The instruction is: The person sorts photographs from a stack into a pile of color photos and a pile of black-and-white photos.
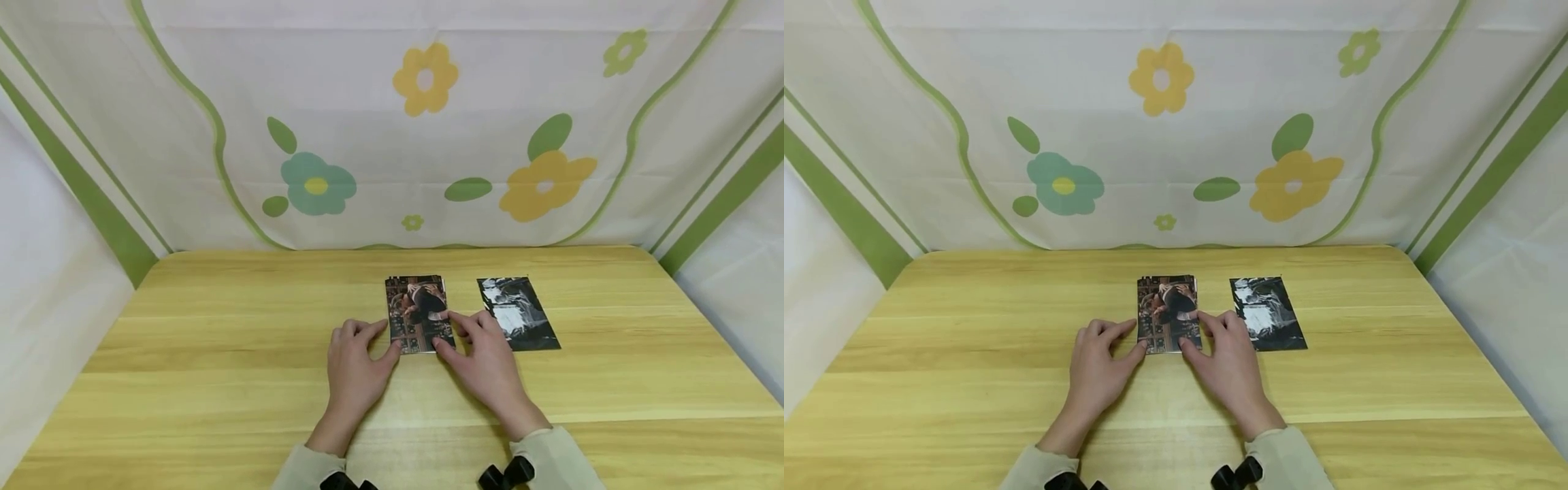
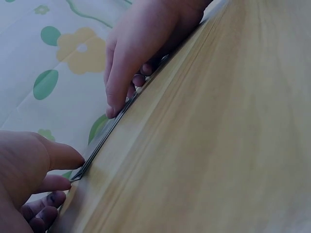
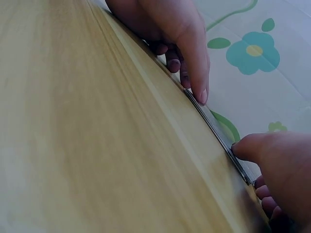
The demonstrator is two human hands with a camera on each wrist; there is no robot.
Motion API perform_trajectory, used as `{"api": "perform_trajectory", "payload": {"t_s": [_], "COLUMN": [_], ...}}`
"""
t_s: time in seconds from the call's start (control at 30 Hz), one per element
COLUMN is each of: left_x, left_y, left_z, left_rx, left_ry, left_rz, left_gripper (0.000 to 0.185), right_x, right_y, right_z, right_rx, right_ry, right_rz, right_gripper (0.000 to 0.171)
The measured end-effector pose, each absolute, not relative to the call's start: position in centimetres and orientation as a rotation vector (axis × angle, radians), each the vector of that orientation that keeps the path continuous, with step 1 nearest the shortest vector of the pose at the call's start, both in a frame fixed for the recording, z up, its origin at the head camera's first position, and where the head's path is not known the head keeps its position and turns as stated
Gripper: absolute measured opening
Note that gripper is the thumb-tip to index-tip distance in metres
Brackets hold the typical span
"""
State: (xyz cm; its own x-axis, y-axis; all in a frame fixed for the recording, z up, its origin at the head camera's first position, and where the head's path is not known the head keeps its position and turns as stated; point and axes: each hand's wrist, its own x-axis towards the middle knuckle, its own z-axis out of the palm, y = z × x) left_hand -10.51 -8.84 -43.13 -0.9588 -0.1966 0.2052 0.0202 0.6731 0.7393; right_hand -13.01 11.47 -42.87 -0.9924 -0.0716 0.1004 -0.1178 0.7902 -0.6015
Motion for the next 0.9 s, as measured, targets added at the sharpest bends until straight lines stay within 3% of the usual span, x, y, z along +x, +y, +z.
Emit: {"api": "perform_trajectory", "payload": {"t_s": [0.9], "left_x": [-10.45], "left_y": [-8.84], "left_z": [-43.33], "left_rx": [0.130], "left_ry": [-2.627], "left_rz": [-1.144], "left_gripper": [0.037], "right_x": [-12.89], "right_y": [11.47], "right_z": [-42.80], "right_rx": [0.204], "right_ry": [-2.878], "right_rz": [0.977], "right_gripper": [0.062]}}
